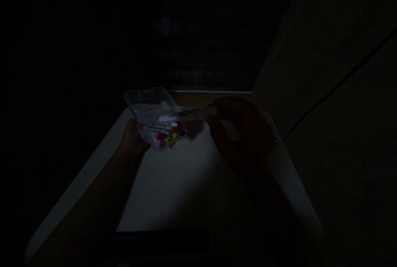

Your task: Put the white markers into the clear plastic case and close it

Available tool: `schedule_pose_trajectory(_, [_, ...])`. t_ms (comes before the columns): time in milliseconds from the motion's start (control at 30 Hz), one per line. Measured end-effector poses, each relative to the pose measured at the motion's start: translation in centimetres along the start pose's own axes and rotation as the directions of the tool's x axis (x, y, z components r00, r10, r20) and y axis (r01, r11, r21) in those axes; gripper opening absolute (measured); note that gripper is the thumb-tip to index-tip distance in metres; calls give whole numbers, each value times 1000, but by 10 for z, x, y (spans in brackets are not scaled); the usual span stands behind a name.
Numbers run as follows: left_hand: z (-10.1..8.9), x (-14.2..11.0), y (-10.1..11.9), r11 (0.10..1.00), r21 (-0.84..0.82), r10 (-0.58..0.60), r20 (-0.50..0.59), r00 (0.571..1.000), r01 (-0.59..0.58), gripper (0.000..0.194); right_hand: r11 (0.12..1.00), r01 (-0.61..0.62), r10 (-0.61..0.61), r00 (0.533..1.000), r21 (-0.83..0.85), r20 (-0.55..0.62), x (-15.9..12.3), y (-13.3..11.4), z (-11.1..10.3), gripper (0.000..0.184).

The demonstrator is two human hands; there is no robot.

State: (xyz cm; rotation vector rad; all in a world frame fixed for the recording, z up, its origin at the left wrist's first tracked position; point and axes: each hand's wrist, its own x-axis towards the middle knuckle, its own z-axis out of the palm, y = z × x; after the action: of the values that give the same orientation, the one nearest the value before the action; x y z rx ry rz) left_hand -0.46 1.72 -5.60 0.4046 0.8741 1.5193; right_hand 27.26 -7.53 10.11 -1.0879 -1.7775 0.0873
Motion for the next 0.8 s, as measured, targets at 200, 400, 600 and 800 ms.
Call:
schedule_pose_trajectory(200, [4, -4, 4, 1000, 1, -29, -30, 999, 29, 17, 994, 93, -96, 994, -52, -59, 3, 1, 4, 12])
schedule_pose_trajectory(400, [7, -6, 7, 998, 34, -44, -64, 997, 46, 17, 971, 235, -230, 968, -38, 100, 5, 9, 24, 18])
schedule_pose_trajectory(600, [11, -9, 9, 998, 44, -34, -87, 996, 37, 21, 968, 248, -252, 949, 48, 190, 0, 11, 36, 18])
schedule_pose_trajectory(800, [12, -9, 9, 999, 45, -23, -86, 996, 27, 21, 964, 255, -265, 948, 77, 176, 1, 12, 35, 14])
